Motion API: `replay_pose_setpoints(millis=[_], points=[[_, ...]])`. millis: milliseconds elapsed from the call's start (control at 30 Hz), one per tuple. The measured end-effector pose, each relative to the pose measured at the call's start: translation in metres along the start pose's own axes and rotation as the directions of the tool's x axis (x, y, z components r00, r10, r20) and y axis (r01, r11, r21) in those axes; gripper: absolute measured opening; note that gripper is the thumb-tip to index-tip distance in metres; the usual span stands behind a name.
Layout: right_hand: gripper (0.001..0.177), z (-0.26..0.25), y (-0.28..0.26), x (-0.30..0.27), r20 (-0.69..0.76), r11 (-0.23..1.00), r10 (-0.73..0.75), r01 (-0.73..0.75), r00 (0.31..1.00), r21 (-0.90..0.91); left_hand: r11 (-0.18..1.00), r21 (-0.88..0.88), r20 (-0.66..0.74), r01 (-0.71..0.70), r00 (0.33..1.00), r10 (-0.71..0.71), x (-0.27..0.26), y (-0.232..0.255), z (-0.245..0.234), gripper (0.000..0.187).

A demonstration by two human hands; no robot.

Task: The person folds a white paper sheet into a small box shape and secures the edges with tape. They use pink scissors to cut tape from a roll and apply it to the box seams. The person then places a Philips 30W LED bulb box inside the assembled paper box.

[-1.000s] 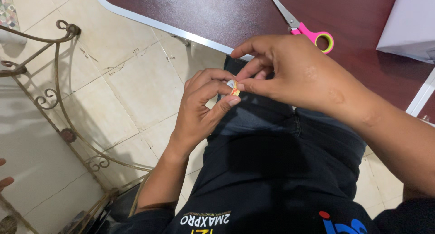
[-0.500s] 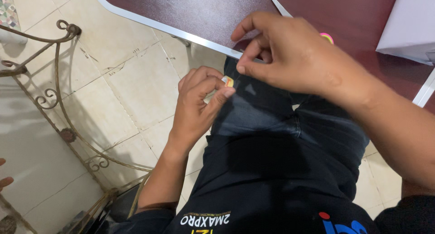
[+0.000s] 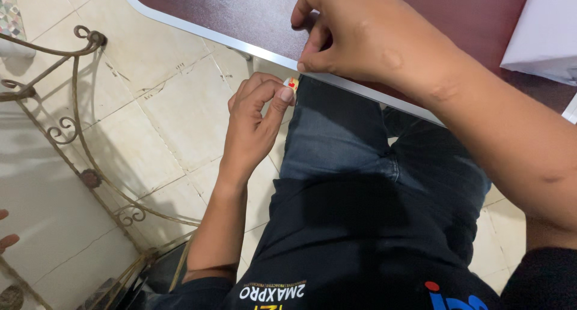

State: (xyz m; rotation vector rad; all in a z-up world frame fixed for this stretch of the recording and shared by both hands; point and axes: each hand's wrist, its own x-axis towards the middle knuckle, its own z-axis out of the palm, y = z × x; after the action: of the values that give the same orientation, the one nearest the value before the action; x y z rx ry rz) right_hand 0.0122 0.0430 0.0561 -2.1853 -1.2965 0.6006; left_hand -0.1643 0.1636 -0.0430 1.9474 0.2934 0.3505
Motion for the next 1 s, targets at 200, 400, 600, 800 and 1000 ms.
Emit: replay_pose_setpoints(millis=[200,400,600,800,1000], points=[[0.035,0.011,0.003,-0.003,-0.051,0.988,-0.006,-0.002,0.999,-0.156,0.999,-0.039,0.003,0.008,1.000,-0.008,-0.001,-0.011,0.006,0.032],[0.056,0.008,0.013,-0.001,-0.085,0.974,-0.014,-0.005,0.996,-0.226,0.978,-0.206,-0.063,0.010,0.998,-0.023,-0.002,-0.022,0.017,0.026],[0.042,0.011,0.013,-0.007,-0.200,0.981,-0.090,0.052,0.976,-0.186,0.995,-0.006,-0.346,-0.095,0.934,0.087,-0.010,-0.012,0.015,0.033],[0.032,-0.012,0.000,-0.042,-0.224,0.977,-0.208,0.193,0.952,-0.086,0.792,0.502,-0.039,-0.348,0.905,0.423,0.000,0.003,0.010,0.030],[0.027,-0.024,-0.011,-0.110,-0.232,0.997,-0.076,0.081,0.970,0.011,0.664,0.599,0.025,-0.447,0.840,0.543,0.014,0.008,0.003,0.018]])
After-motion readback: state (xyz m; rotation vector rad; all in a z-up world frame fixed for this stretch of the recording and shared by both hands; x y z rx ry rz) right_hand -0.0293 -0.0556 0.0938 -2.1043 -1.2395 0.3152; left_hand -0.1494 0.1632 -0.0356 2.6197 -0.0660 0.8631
